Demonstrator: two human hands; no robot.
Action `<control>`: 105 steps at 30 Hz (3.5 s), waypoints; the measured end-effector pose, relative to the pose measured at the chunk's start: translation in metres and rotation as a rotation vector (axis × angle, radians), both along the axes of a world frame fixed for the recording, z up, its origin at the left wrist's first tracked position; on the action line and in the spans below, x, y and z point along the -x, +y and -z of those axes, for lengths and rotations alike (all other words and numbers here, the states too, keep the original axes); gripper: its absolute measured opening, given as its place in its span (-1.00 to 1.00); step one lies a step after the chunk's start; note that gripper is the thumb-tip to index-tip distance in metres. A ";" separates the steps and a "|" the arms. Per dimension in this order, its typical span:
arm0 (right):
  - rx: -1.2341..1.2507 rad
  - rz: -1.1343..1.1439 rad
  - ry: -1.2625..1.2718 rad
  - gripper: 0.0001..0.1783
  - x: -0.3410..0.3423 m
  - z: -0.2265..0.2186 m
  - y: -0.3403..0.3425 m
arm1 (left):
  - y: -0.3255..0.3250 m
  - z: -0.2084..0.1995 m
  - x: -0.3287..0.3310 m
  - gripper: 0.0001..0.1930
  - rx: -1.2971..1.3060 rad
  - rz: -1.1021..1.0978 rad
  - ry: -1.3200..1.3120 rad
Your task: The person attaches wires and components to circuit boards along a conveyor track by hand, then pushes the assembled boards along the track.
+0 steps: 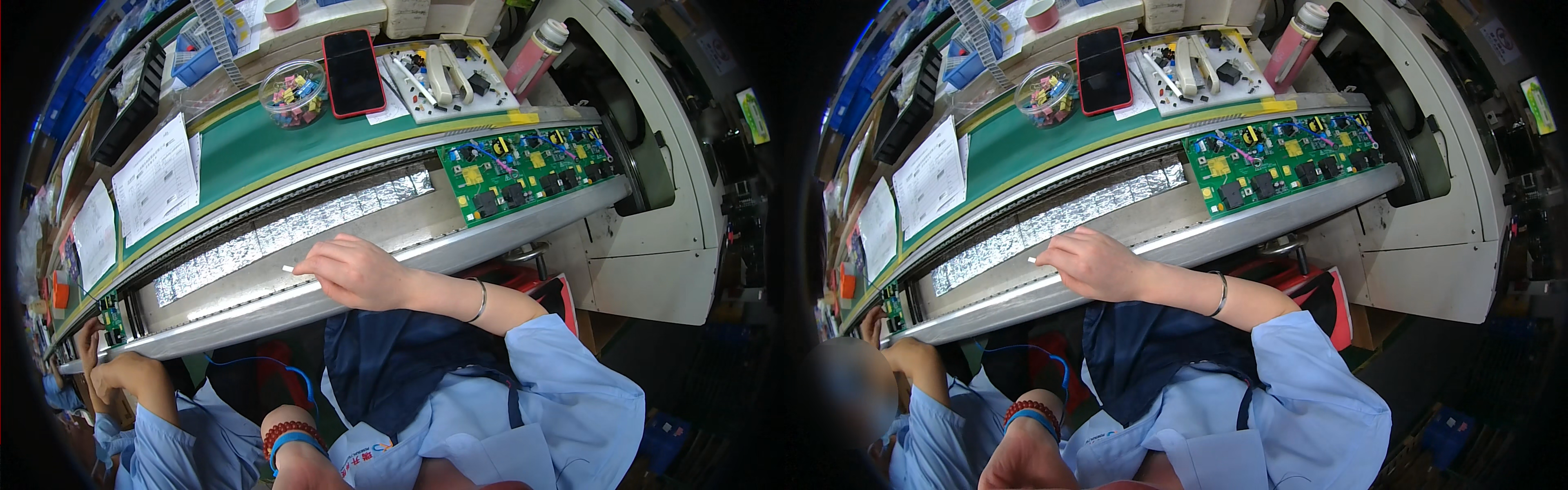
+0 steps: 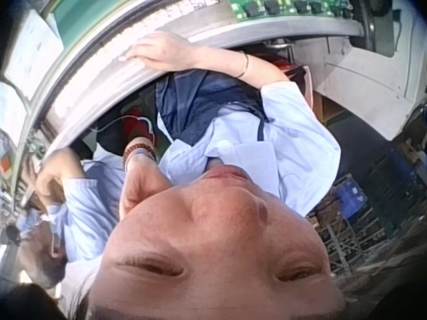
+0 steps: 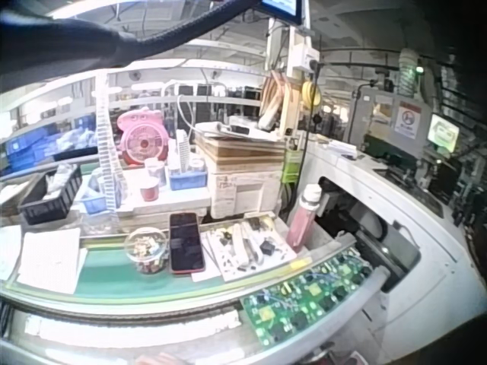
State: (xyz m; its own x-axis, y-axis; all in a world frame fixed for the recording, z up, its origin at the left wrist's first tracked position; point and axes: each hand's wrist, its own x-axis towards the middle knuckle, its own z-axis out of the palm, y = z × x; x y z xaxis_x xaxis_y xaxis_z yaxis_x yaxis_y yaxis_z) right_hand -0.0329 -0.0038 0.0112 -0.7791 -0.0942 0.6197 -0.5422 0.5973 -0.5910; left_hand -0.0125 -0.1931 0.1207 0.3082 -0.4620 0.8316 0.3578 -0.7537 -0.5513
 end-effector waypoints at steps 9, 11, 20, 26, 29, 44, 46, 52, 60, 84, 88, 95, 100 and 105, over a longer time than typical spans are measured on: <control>0.020 -0.060 0.008 -0.67 -0.004 -0.006 0.001 | -0.021 0.013 0.000 -0.71 0.094 -0.673 -0.510; -0.039 0.006 -0.051 -0.66 -0.010 0.000 0.018 | -0.020 0.034 0.002 -0.60 0.117 -0.836 -0.659; 0.006 -0.093 0.013 -0.80 -0.024 -0.031 0.023 | 0.043 0.054 0.015 -0.57 0.702 0.153 -1.718; 0.014 -0.432 -0.034 -0.78 -0.036 -0.066 0.017 | 0.040 0.066 0.012 -0.55 0.772 0.170 -1.727; -0.002 -0.457 -0.042 -0.72 -0.037 -0.072 0.014 | 0.041 0.071 0.011 -0.55 0.754 0.119 -1.674; -0.060 -0.473 -0.058 -0.72 -0.042 -0.074 0.009 | 0.034 0.066 0.003 -0.51 0.933 -0.645 -1.230; -0.060 -0.473 -0.058 -0.73 -0.043 -0.074 0.008 | 0.034 0.065 0.003 -0.52 0.934 -0.726 -1.149; -0.050 -0.475 -0.049 -0.73 -0.045 -0.074 0.009 | 0.033 0.064 0.003 -0.76 0.939 -0.769 -1.060; -0.007 -0.460 -0.070 -0.74 -0.048 -0.074 0.007 | 0.033 0.066 0.002 -0.79 0.945 -0.771 -1.058; 0.461 -0.620 -0.385 -0.77 -0.040 -0.063 0.017 | 0.026 0.074 0.008 -0.54 0.837 0.169 -1.741; 1.044 -0.619 -0.626 -0.56 -0.043 -0.054 0.016 | 0.028 0.075 0.007 -0.74 0.785 0.131 -1.786; 1.292 -0.687 -0.757 -0.49 -0.037 -0.051 0.017 | 0.029 0.087 0.002 -0.90 1.003 -0.214 -1.730; 1.334 -0.698 -0.768 -0.51 -0.037 -0.051 0.016 | 0.030 0.085 0.003 -0.94 1.071 -0.531 -1.621; 1.275 -0.677 -0.743 -0.51 -0.036 -0.051 0.017 | 0.024 0.083 0.002 -0.89 1.109 -0.733 -1.512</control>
State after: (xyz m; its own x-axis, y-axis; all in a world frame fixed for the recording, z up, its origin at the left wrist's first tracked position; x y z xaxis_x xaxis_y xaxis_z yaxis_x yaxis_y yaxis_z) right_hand 0.0032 0.0127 0.0618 -0.9579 -0.2739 0.0861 0.1278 -0.6754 -0.7263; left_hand -0.0150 -0.1692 0.0377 -0.9218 0.1990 0.3326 0.3366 -0.0146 0.9415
